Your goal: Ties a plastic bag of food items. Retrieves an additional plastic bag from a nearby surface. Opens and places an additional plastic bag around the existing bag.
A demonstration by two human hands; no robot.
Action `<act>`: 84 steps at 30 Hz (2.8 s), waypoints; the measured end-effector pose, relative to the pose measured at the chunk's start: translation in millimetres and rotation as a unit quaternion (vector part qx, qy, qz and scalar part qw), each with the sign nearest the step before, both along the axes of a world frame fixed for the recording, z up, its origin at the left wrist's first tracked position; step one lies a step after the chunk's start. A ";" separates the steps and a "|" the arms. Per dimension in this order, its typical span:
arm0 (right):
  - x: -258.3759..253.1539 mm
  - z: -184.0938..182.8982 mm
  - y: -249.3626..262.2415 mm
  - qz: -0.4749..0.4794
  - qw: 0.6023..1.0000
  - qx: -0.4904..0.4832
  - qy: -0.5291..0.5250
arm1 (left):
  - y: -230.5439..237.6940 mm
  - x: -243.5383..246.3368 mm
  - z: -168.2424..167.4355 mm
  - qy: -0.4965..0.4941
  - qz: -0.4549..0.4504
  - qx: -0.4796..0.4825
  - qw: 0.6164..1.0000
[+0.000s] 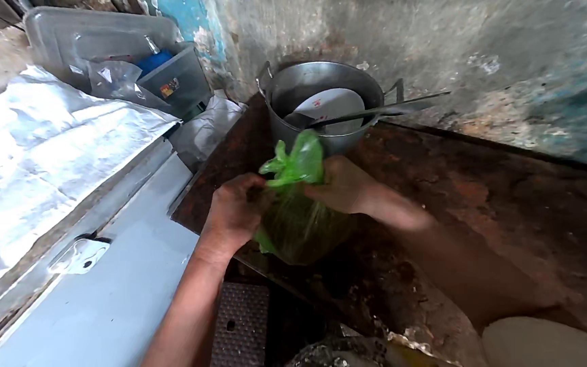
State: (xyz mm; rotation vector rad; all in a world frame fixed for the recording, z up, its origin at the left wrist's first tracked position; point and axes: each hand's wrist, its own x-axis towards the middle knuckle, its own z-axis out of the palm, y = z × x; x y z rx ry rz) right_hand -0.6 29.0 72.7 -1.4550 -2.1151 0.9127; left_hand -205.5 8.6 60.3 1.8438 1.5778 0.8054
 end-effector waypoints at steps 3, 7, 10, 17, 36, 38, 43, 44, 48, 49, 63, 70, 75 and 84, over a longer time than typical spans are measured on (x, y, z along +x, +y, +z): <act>-13.8 7.7 1.8 0.088 0.991 0.002 -0.104 | -7.0 7.6 -8.1 -0.227 0.024 -0.046 0.972; -11.2 0.9 20.8 0.085 0.993 0.032 -0.073 | -4.2 -1.2 -8.3 -0.216 -0.044 -0.104 0.970; -25.0 -9.1 24.3 0.128 0.989 0.009 -0.075 | 11.7 1.5 -28.3 -0.094 -0.099 -0.147 0.980; 14.5 -27.0 22.3 0.117 0.988 0.023 0.100 | 25.1 28.3 -49.6 -0.101 -0.066 -0.166 0.979; 95.2 -56.8 -5.8 -0.177 0.927 -0.031 0.329 | 0.9 -6.2 -19.7 -0.216 0.033 -0.035 0.975; 97.8 -26.6 -5.3 -0.143 0.929 0.011 0.342 | -4.4 -9.6 6.2 -0.241 0.045 0.007 0.970; 99.5 25.8 -14.1 -0.102 0.910 0.062 0.397 | -22.5 -10.3 42.9 -0.264 0.029 0.075 0.961; 96.6 26.3 -17.6 -0.106 0.911 0.055 0.395 | -27.0 -6.2 41.6 -0.264 0.029 0.067 0.962; 82.3 14.1 -14.1 -0.065 0.907 0.024 0.415 | -35.7 26.0 27.3 -0.233 -0.036 0.004 0.972; 74.5 14.8 -16.2 -0.052 0.910 0.025 0.410 | -37.7 38.3 24.5 -0.192 -0.065 0.000 0.979; 126.3 -44.1 -8.6 0.027 0.989 -0.100 0.109 | -68.1 37.5 -0.6 -0.171 0.066 0.035 0.982; 32.4 -97.6 -25.6 0.263 0.946 0.095 0.161 | -64.5 68.2 21.0 -0.265 0.048 0.082 0.960; 11.9 -115.4 -44.8 0.134 0.970 0.182 0.089 | -68.0 74.5 19.1 -0.449 0.104 0.044 0.887; 18.9 -91.3 -17.8 0.084 0.886 0.334 0.310 | -85.3 59.6 -56.7 -0.062 0.016 0.020 0.998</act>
